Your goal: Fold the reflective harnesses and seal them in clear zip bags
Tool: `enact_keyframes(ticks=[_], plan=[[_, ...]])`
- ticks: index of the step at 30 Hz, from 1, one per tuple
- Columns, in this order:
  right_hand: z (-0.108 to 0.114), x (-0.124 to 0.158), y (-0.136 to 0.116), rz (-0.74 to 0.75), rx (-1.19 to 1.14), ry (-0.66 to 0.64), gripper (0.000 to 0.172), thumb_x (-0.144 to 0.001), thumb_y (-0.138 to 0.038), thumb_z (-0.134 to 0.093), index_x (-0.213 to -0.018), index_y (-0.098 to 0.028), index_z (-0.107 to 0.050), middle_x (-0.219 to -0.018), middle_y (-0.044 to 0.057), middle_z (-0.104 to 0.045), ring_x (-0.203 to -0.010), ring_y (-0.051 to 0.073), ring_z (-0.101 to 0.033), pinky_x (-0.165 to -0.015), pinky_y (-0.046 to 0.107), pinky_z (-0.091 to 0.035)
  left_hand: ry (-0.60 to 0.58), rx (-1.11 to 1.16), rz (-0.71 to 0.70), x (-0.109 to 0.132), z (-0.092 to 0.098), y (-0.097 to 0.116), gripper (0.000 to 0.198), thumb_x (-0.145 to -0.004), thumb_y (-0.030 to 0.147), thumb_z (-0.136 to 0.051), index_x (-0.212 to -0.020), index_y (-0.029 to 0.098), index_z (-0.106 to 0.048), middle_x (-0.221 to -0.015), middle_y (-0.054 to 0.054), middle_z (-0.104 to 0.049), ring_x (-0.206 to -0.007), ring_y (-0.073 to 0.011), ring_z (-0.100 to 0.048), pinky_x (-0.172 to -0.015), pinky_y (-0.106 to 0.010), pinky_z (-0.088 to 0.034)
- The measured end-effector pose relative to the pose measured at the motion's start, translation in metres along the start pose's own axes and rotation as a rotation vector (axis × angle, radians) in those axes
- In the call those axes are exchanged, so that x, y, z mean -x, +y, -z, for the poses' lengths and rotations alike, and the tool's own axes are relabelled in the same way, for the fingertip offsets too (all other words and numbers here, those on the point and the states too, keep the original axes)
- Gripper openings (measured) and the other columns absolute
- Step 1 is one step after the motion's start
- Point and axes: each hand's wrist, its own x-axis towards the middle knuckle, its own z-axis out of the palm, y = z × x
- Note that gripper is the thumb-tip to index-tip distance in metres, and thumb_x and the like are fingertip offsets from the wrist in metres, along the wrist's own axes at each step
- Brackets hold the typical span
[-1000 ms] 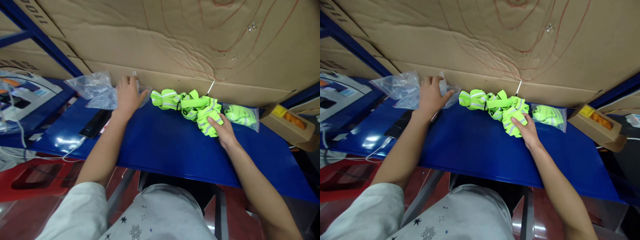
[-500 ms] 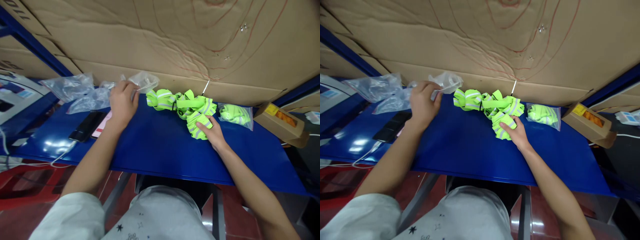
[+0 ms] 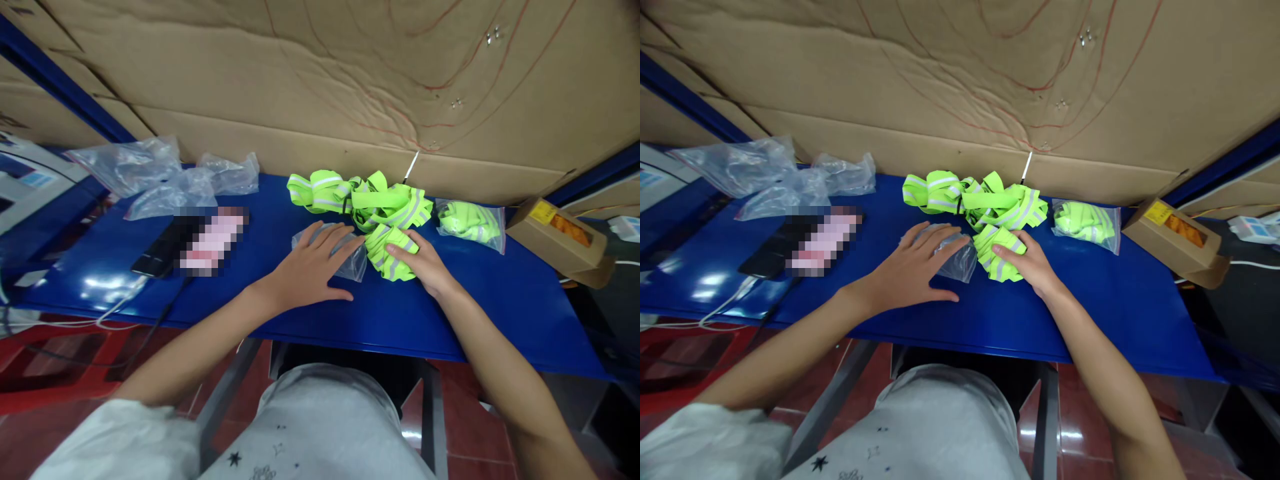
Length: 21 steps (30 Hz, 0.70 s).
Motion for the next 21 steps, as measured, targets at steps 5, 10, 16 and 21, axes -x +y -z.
enact_keyframes(ticks=[5,10,16,21], plan=[[0.005,-0.002,-0.004,-0.006,-0.014,0.069,0.065,-0.064,-0.063,-0.095,-0.109,-0.023,-0.071,-0.108,0.006,-0.08,-0.095,0.026,-0.076,-0.084,0.039,-0.063,-0.069,0.096,0.084,-0.039,-0.01,-0.01,0.098,-0.087,0.052,-0.085,-0.166,0.015,-0.04,-0.15,-0.024,-0.063,-0.142,-0.0432,-0.058,-0.125,-0.06,-0.034],[0.019,0.005,-0.014,-0.034,-0.171,0.025,0.079,-0.057,-0.065,-0.098,-0.12,-0.027,-0.07,-0.115,0.008,-0.079,-0.102,0.031,-0.077,-0.087,0.044,-0.065,0.206,1.061,0.24,-0.036,-0.002,-0.022,0.094,-0.083,0.072,-0.081,-0.158,0.024,-0.051,-0.161,-0.016,-0.056,-0.145,-0.0376,-0.058,-0.124,-0.049,-0.044],[0.021,0.029,-0.025,0.065,-0.298,-0.392,0.076,-0.053,-0.065,-0.099,-0.114,-0.031,-0.07,-0.105,0.006,-0.079,-0.091,0.031,-0.077,-0.072,0.044,-0.065,-0.256,1.885,0.448,-0.037,-0.015,-0.014,0.079,-0.091,0.084,-0.06,-0.139,0.023,-0.071,-0.146,-0.014,-0.07,-0.129,-0.0338,-0.071,-0.101,-0.041,-0.062],[-0.002,0.03,-0.03,0.181,-0.041,-0.492,0.052,-0.069,-0.038,-0.098,-0.114,-0.029,-0.072,-0.129,0.004,-0.075,-0.113,0.024,-0.073,-0.095,0.035,-0.062,-0.209,1.897,0.523,-0.039,-0.033,-0.006,0.073,-0.085,0.076,-0.076,-0.134,0.023,-0.074,-0.141,-0.012,-0.073,-0.138,-0.0304,-0.066,-0.114,-0.038,-0.053]])
